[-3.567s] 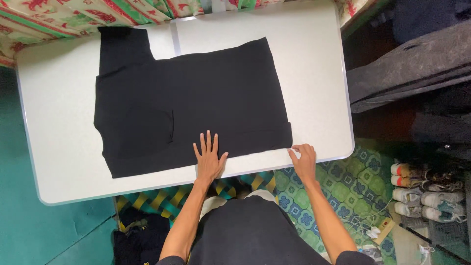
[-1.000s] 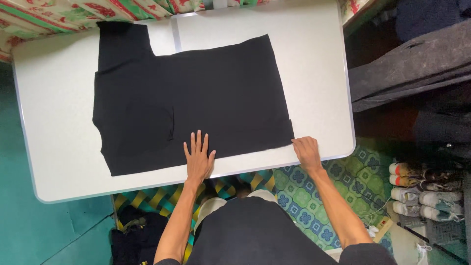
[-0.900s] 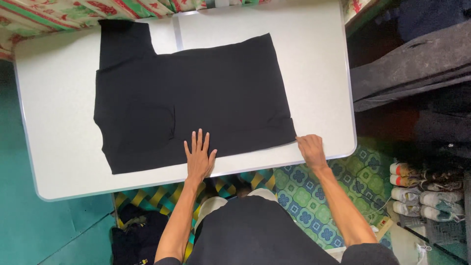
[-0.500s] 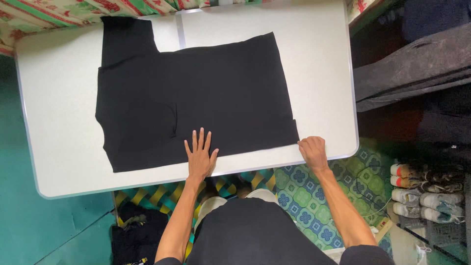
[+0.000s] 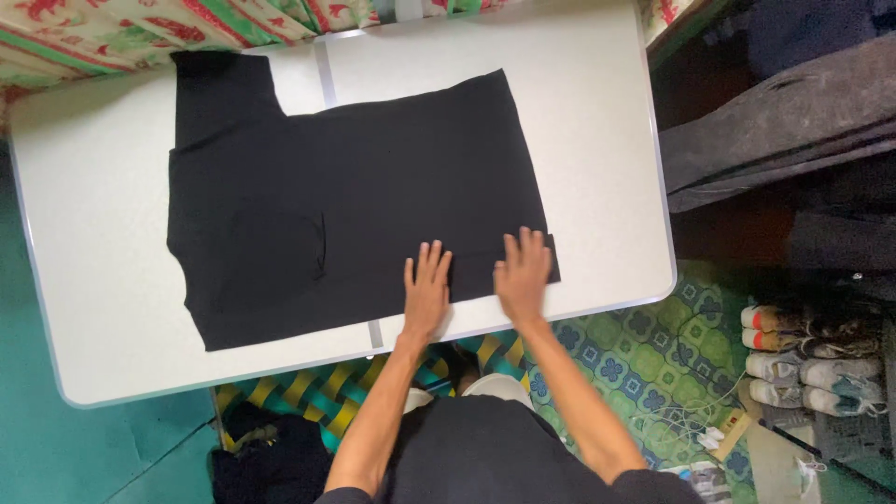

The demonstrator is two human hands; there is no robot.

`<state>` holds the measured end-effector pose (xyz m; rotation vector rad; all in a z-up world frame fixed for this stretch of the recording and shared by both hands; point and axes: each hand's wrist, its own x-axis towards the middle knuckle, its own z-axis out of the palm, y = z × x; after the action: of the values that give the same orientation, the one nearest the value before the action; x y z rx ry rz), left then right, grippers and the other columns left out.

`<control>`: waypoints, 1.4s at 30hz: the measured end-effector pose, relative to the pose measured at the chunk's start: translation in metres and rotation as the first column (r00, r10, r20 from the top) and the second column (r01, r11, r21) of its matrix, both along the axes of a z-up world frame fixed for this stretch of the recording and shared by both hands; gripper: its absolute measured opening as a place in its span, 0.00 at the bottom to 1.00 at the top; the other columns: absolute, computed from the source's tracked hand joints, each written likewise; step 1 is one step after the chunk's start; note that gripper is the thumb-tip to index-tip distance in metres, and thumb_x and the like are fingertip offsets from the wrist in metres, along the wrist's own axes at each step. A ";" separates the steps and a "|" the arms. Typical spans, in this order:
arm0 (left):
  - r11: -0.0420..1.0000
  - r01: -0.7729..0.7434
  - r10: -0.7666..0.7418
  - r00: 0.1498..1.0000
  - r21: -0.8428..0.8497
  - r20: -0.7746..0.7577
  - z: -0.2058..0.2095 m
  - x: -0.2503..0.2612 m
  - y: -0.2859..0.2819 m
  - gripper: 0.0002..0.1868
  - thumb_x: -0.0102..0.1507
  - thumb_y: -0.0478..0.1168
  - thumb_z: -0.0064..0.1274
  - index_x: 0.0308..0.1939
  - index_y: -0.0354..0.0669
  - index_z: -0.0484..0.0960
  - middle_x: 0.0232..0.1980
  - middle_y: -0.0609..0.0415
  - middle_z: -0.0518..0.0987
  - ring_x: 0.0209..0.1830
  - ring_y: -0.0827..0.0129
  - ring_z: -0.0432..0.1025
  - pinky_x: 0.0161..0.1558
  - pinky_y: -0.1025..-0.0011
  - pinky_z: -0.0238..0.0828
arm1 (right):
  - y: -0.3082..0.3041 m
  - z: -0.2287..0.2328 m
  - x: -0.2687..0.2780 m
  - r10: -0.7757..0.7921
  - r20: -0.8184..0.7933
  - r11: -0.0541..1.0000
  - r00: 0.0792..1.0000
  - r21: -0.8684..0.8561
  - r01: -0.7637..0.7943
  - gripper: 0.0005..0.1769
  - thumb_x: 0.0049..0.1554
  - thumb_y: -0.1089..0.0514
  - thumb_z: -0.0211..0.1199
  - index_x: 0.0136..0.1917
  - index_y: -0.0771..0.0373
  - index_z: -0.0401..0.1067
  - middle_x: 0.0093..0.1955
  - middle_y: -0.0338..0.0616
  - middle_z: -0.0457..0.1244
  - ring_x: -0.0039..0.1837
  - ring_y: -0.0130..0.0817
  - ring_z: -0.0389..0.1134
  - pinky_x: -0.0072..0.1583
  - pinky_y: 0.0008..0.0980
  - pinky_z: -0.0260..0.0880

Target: The person lays a black garment flat on a white table and repeatedly smooths and folds it by hand. The garment is adjusted and pressed flat multiple times, with the person using both hands to align edges and crease folds.

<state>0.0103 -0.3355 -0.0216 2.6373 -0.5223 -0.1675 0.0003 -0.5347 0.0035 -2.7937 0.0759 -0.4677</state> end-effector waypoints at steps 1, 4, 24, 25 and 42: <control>1.000 0.003 -0.003 1.000 0.000 0.002 0.001 0.002 -0.006 0.35 0.64 0.34 0.45 0.77 0.51 0.60 0.84 0.50 0.49 0.84 0.57 0.40 0.77 0.45 0.35 | 0.006 -0.007 0.004 -0.003 0.002 1.000 1.000 0.000 0.003 0.27 0.62 0.58 0.55 0.73 0.62 0.65 0.78 0.61 0.53 0.80 0.60 0.49 0.74 0.58 0.45; 0.991 0.032 -0.028 0.999 0.131 -0.031 0.008 0.001 -0.011 0.29 0.73 0.50 0.29 0.79 0.54 0.55 0.84 0.52 0.46 0.84 0.57 0.38 0.77 0.47 0.31 | 0.018 -0.019 0.008 -0.065 -0.245 0.994 0.967 -0.105 0.040 0.34 0.67 0.42 0.47 0.82 0.54 0.53 0.85 0.60 0.42 0.84 0.61 0.37 0.76 0.67 0.34; 0.979 0.195 -0.197 0.980 0.067 0.027 -0.003 0.002 -0.104 0.32 0.72 0.49 0.25 0.80 0.45 0.51 0.85 0.49 0.43 0.85 0.57 0.35 0.78 0.44 0.28 | -0.044 -0.025 -0.010 -0.116 -0.324 0.978 0.939 -0.204 0.050 0.43 0.64 0.37 0.48 0.84 0.59 0.47 0.87 0.53 0.38 0.86 0.52 0.35 0.77 0.69 0.29; 0.980 0.188 -0.190 0.981 0.066 0.031 0.000 0.005 -0.099 0.32 0.72 0.49 0.25 0.80 0.45 0.51 0.85 0.49 0.43 0.85 0.57 0.35 0.78 0.44 0.28 | -0.045 -0.024 -0.008 -0.110 -0.320 0.978 0.941 -0.206 0.044 0.43 0.64 0.37 0.48 0.84 0.59 0.47 0.87 0.53 0.38 0.86 0.52 0.35 0.77 0.69 0.29; 0.906 -0.218 0.185 0.975 0.363 0.124 0.023 -0.004 0.088 0.37 0.70 0.54 0.32 0.80 0.39 0.51 0.84 0.45 0.45 0.84 0.52 0.38 0.77 0.43 0.28 | -0.046 -0.019 -0.012 -0.095 -0.295 0.990 0.951 -0.126 0.060 0.42 0.66 0.34 0.44 0.83 0.61 0.50 0.87 0.53 0.38 0.86 0.55 0.33 0.77 0.71 0.23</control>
<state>0.0058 -0.2471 0.0012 3.0642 -0.2574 -0.0950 -0.0112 -0.5812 -0.0159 -2.9630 0.2336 -0.0612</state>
